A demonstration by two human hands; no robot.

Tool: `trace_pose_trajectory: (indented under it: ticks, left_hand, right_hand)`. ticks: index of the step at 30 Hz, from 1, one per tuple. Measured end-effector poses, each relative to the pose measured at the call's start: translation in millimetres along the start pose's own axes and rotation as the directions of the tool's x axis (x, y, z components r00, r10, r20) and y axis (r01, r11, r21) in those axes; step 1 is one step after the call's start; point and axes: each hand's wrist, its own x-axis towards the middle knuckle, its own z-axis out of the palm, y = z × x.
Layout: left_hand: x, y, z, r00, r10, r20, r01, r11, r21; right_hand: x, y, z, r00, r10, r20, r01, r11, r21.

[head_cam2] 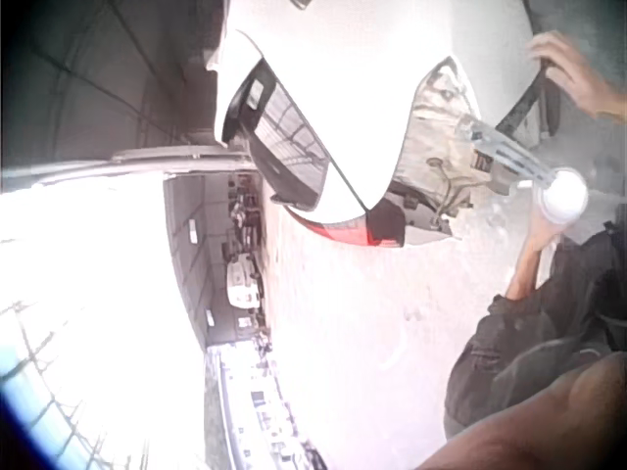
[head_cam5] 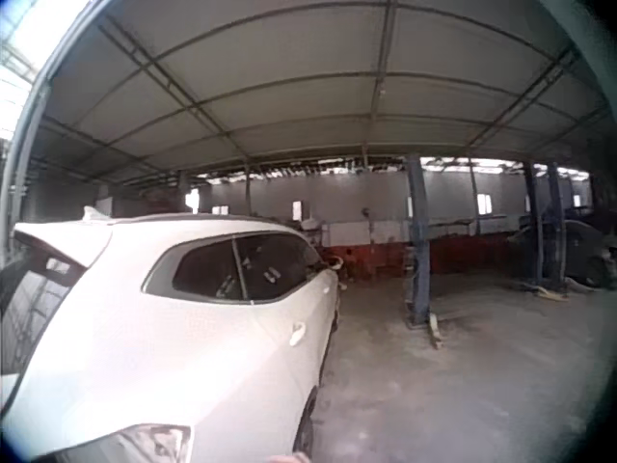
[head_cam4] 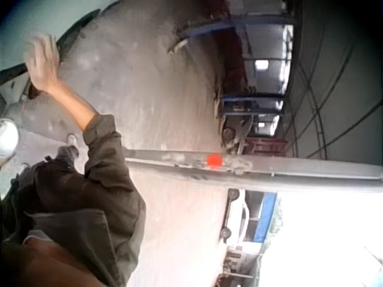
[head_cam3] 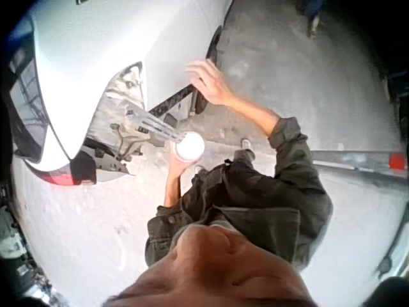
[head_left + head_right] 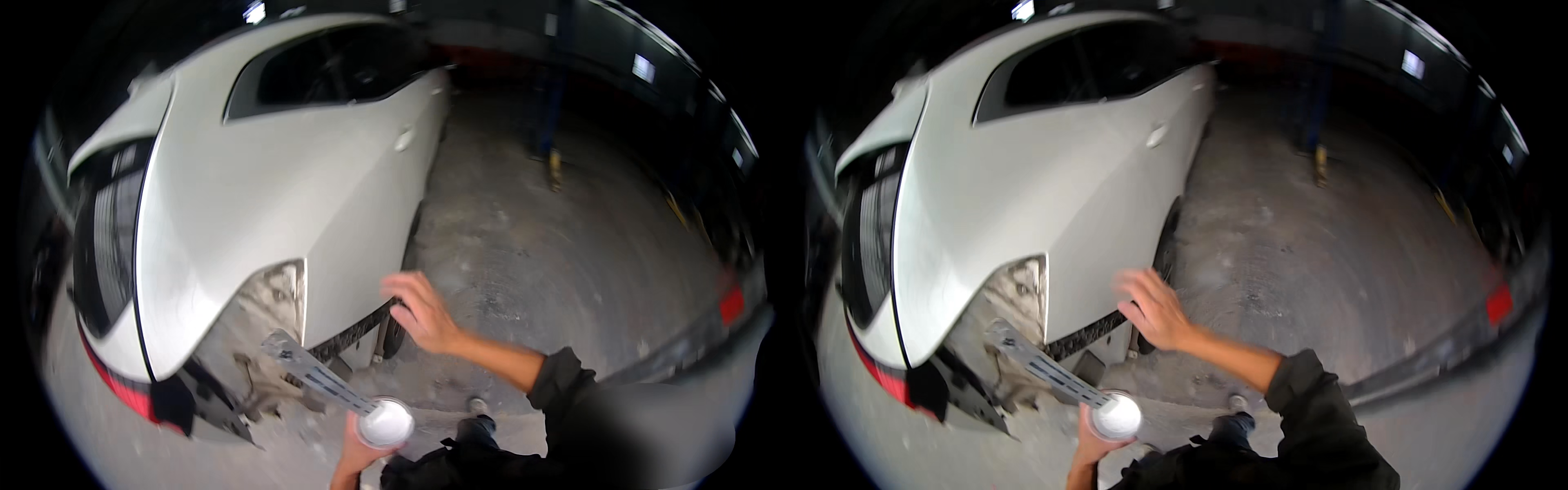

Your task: The person mixes white paint in a cup using a metal stirrer, then walks to a white car and repeatedly dips the stirrer into the paint while holding it against the car's rear bumper and side. The person returns to the workbench and places the cup down.

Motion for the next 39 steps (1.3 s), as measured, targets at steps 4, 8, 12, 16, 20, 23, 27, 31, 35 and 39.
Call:
trace_pose_trajectory:
  ticks: [4,8,12,16,20,23,27,31,35,39]
  left_hand:
    - [-11.5,-3.0,38.7,0.931,-0.163,-0.327,0.127,0.984,-0.128]
    - [-51.2,-32.6,75.0,0.764,-0.177,-0.621,0.191,0.981,-0.044]
    - [-93.7,-69.8,122.0,0.638,-0.223,-0.737,0.273,0.960,-0.054]
    - [-120.1,-86.2,150.3,0.539,-0.431,-0.724,0.556,0.827,-0.078]
    - [-112.7,-96.9,161.3,0.517,-0.349,-0.782,0.448,0.889,-0.100]
    - [-75.5,-100.6,155.3,0.636,-0.181,-0.750,0.240,0.970,-0.031]
    - [-58.3,-102.4,152.2,0.637,-0.279,-0.718,0.296,0.949,-0.106]
    - [-54.5,-125.3,124.6,0.682,-0.147,-0.716,0.226,0.974,0.015]
    - [8.1,-106.5,94.7,0.772,-0.135,-0.621,0.176,0.984,0.005]
    - [82.1,-100.6,70.8,0.863,-0.021,-0.504,0.031,0.999,0.011]
  right_hand:
    - [73.0,95.0,26.4,0.901,-0.421,0.107,0.431,0.896,-0.108]
    - [154.7,130.7,70.4,0.759,-0.648,0.067,0.649,0.745,-0.154]
    - [178.1,104.6,125.5,0.693,-0.720,0.040,0.721,0.690,-0.061]
    - [153.4,85.5,163.2,0.684,-0.728,-0.053,0.728,0.686,-0.024]
    - [107.7,28.2,204.4,0.607,-0.793,-0.044,0.793,0.609,-0.018]
    - [52.5,-3.6,238.0,0.444,-0.893,-0.075,0.888,0.449,-0.098]
    - [-13.1,13.2,227.8,0.472,-0.866,-0.165,0.743,0.291,0.602]
    - [-51.3,77.0,177.3,0.763,-0.603,0.232,0.248,0.605,0.756]
    - [-15.1,90.6,106.2,0.644,-0.538,0.543,-0.206,0.562,0.801]
    - [26.9,80.3,68.6,0.527,-0.459,0.715,-0.280,0.701,0.656]
